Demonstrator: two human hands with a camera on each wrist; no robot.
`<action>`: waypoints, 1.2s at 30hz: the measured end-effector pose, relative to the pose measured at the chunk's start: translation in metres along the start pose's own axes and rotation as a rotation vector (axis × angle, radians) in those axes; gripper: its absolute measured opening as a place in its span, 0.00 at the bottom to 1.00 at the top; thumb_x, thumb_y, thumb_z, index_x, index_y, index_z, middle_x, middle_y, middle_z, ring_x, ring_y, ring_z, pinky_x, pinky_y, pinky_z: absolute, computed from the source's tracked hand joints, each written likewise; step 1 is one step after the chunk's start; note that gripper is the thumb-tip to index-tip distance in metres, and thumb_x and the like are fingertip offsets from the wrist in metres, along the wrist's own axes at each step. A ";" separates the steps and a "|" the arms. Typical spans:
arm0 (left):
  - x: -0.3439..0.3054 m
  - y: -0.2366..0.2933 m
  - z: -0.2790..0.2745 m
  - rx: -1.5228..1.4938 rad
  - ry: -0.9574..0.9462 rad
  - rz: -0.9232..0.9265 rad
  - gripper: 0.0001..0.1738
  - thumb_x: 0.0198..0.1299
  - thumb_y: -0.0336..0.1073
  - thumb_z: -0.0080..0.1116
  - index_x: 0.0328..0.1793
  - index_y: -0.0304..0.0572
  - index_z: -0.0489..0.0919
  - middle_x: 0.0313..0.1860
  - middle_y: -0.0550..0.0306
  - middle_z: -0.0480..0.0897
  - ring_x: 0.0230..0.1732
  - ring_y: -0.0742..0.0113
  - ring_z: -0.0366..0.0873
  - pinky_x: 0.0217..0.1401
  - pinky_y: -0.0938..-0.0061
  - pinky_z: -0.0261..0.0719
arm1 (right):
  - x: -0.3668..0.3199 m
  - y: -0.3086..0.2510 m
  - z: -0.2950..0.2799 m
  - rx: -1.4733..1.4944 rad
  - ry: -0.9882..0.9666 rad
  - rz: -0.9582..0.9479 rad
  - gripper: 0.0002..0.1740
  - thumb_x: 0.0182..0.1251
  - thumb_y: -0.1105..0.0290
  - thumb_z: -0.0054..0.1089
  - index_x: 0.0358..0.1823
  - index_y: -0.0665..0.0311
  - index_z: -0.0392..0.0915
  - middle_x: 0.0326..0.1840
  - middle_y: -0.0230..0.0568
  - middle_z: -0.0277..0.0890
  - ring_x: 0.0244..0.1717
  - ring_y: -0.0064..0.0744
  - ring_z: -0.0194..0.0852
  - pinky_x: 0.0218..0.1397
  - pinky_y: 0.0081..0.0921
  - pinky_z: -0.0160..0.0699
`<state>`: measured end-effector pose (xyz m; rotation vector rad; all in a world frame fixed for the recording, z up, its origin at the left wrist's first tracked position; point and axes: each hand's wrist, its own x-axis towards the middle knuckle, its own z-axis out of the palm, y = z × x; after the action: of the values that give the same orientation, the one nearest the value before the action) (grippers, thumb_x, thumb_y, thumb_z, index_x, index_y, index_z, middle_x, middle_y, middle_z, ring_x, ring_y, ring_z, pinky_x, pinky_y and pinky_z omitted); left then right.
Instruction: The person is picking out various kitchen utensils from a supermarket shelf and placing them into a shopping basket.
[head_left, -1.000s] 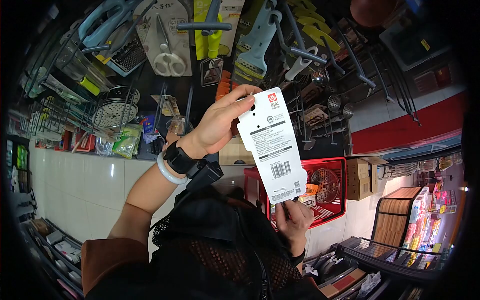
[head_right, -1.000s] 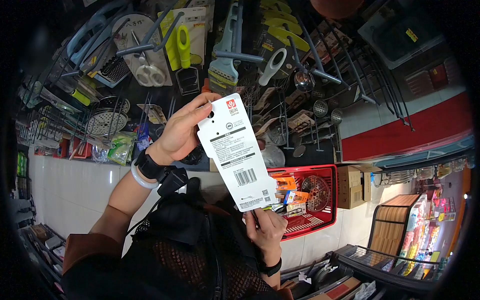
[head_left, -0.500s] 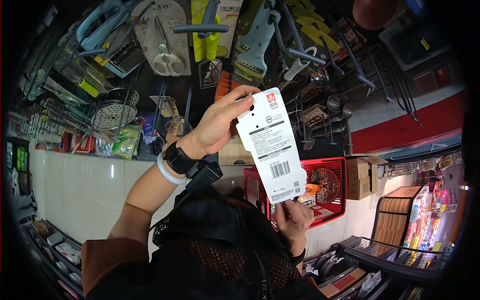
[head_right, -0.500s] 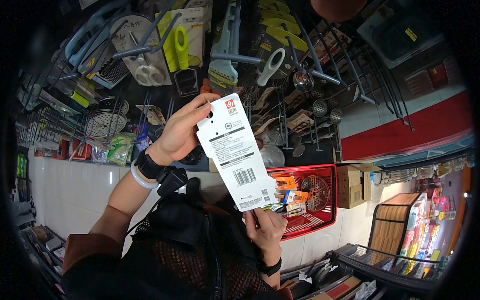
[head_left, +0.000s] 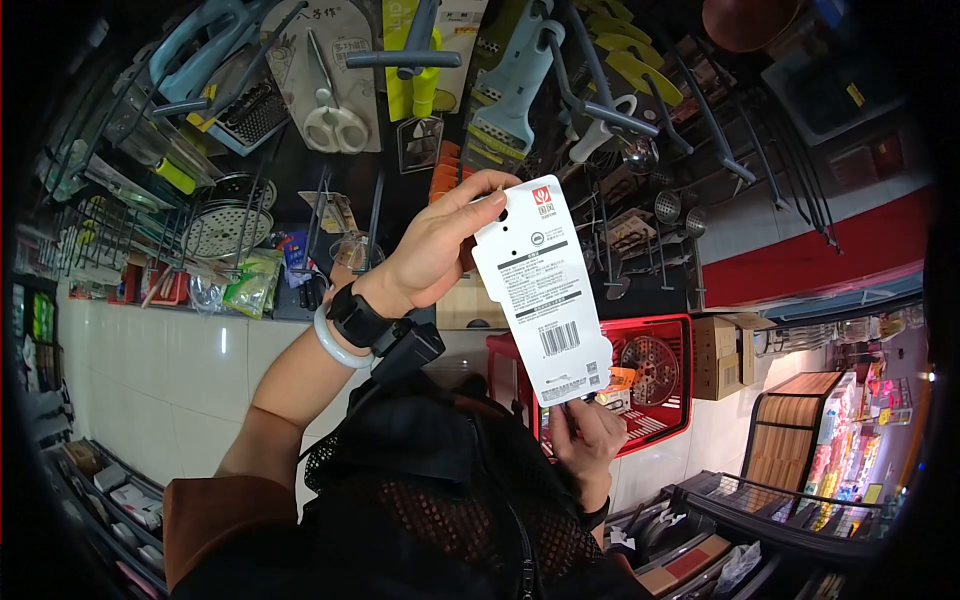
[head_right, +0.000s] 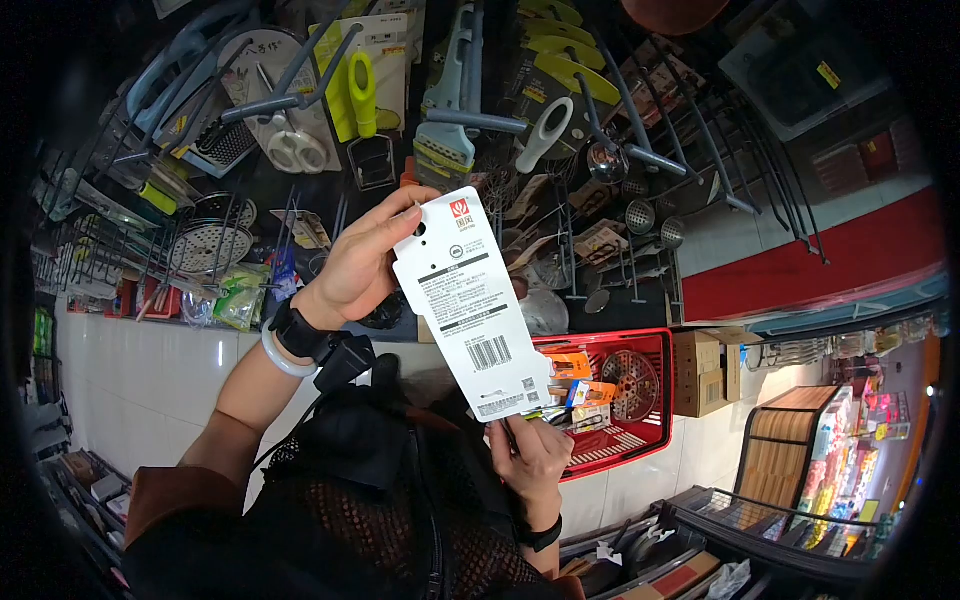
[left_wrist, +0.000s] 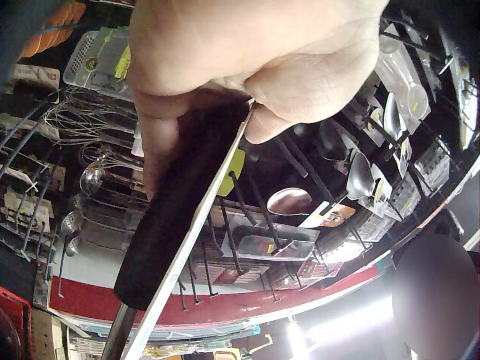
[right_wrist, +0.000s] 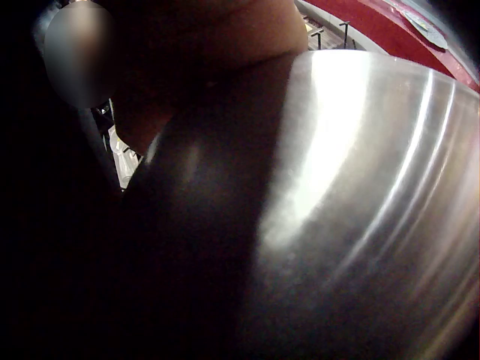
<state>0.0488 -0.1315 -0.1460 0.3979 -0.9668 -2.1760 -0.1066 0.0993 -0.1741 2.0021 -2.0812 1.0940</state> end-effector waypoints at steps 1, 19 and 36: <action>0.000 0.000 0.000 0.000 0.000 0.000 0.16 0.69 0.39 0.44 0.59 0.43 0.68 0.44 0.63 0.77 0.44 0.79 0.75 0.45 0.80 0.76 | 0.000 0.000 0.000 0.000 0.000 0.000 0.09 0.43 0.77 0.68 0.26 0.63 0.76 0.12 0.34 0.68 0.12 0.31 0.66 0.17 0.26 0.61; 0.004 0.000 -0.006 0.001 0.007 -0.010 0.15 0.69 0.40 0.45 0.59 0.45 0.69 0.42 0.64 0.77 0.42 0.81 0.75 0.42 0.81 0.77 | 0.003 0.001 0.004 0.025 -0.007 0.020 0.08 0.43 0.78 0.67 0.26 0.65 0.76 0.13 0.37 0.69 0.12 0.32 0.66 0.17 0.25 0.62; -0.013 0.006 -0.011 -0.111 -0.211 0.017 0.25 0.70 0.46 0.41 0.67 0.44 0.57 0.55 0.56 0.72 0.55 0.69 0.73 0.56 0.66 0.75 | 0.004 0.025 0.011 0.166 -0.148 0.182 0.05 0.59 0.74 0.59 0.35 0.68 0.78 0.21 0.40 0.75 0.19 0.31 0.73 0.25 0.25 0.69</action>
<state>0.0670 -0.1309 -0.1489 0.1086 -0.9514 -2.2767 -0.1245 0.0879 -0.1915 2.0575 -2.3594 1.2193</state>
